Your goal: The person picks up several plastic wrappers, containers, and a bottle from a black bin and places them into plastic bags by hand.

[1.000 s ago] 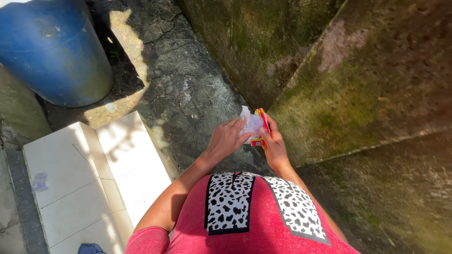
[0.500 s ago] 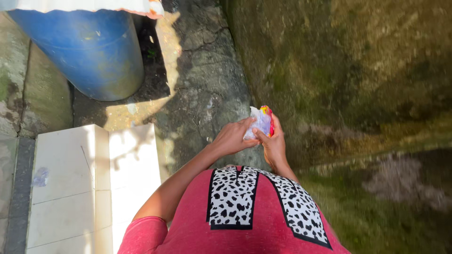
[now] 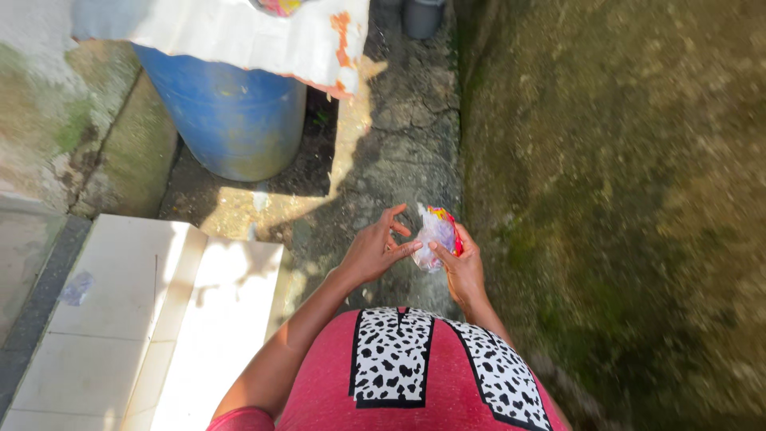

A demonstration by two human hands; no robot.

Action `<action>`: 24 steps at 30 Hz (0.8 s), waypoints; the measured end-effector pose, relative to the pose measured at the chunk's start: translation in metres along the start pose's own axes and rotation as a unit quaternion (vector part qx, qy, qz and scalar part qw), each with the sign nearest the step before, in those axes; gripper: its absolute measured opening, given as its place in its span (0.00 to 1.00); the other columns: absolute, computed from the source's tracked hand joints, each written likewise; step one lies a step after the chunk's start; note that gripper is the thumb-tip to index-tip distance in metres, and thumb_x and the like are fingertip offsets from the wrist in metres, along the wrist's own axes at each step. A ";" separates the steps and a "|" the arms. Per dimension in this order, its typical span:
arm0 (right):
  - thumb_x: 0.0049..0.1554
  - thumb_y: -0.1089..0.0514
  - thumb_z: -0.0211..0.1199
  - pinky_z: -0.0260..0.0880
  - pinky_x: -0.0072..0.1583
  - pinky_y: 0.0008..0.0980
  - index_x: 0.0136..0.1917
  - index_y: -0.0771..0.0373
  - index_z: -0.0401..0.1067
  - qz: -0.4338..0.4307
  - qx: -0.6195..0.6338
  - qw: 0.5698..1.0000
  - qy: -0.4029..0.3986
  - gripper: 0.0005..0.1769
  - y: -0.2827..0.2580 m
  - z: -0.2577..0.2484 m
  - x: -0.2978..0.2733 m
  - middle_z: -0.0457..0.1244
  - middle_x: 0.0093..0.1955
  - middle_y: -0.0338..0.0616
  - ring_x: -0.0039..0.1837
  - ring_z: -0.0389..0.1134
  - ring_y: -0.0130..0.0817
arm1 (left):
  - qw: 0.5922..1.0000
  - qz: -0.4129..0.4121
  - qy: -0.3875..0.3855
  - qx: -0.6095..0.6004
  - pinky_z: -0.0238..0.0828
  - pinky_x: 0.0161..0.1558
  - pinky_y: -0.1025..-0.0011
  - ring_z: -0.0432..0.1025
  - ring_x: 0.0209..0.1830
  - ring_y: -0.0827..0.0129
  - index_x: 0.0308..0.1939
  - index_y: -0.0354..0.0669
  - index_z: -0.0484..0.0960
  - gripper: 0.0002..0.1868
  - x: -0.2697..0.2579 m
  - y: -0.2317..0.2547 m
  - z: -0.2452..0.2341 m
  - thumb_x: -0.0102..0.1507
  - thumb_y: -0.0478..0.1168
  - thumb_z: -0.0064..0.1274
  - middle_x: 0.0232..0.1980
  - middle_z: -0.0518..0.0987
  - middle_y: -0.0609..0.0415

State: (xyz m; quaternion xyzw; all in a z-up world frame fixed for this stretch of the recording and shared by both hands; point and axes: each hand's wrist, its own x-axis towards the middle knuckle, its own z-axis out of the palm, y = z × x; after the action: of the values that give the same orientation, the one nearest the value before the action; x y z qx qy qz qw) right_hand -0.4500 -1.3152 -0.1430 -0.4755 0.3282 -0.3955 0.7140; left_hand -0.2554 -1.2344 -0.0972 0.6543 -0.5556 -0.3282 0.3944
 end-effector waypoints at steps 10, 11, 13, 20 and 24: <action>0.53 0.67 0.70 0.69 0.53 0.27 0.67 0.66 0.70 0.048 -0.092 0.991 -0.088 0.28 0.029 0.095 0.202 0.69 0.56 0.39 0.55 0.68 0.24 | 0.991 -0.026 0.055 -0.123 0.71 0.34 0.74 0.76 0.29 0.76 0.65 0.44 0.77 0.31 0.153 -0.107 -0.120 0.59 0.44 0.67 0.44 0.83 0.48; 0.53 0.67 0.70 0.69 0.54 0.26 0.67 0.66 0.69 0.052 -0.087 0.991 -0.092 0.28 0.029 0.110 0.219 0.69 0.57 0.39 0.55 0.68 0.24 | 0.987 -0.034 0.064 -0.143 0.69 0.31 0.75 0.74 0.27 0.77 0.63 0.43 0.77 0.29 0.166 -0.117 -0.134 0.59 0.42 0.67 0.44 0.82 0.50; 0.54 0.67 0.68 0.70 0.58 0.26 0.69 0.66 0.67 0.043 -0.087 0.988 -0.122 0.29 0.024 0.139 0.256 0.68 0.59 0.39 0.58 0.68 0.24 | 0.976 -0.012 0.070 -0.207 0.69 0.31 0.78 0.72 0.28 0.80 0.62 0.40 0.76 0.29 0.197 -0.138 -0.161 0.59 0.39 0.66 0.43 0.81 0.52; 0.60 0.66 0.63 0.64 0.67 0.29 0.73 0.66 0.59 -0.053 -0.148 0.973 -0.170 0.30 -0.023 0.209 0.342 0.62 0.63 0.42 0.66 0.63 0.26 | 0.948 -0.030 0.063 -0.311 0.68 0.32 0.80 0.74 0.33 0.80 0.51 0.34 0.75 0.16 0.266 -0.164 -0.248 0.63 0.37 0.62 0.40 0.81 0.56; 0.58 0.67 0.62 0.63 0.69 0.30 0.74 0.64 0.57 -0.138 -0.131 0.970 -0.151 0.32 -0.064 0.226 0.404 0.61 0.66 0.40 0.68 0.62 0.27 | 0.936 0.031 0.139 -0.322 0.72 0.35 0.79 0.74 0.33 0.80 0.54 0.38 0.78 0.15 0.303 -0.150 -0.306 0.64 0.36 0.59 0.39 0.78 0.59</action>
State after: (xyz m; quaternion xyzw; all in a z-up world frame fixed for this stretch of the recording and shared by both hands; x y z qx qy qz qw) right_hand -0.0846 -1.5894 -0.0454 -0.6601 0.1966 -0.3673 0.6251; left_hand 0.1308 -1.4764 -0.0819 0.5140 -0.3800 -0.3831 0.6668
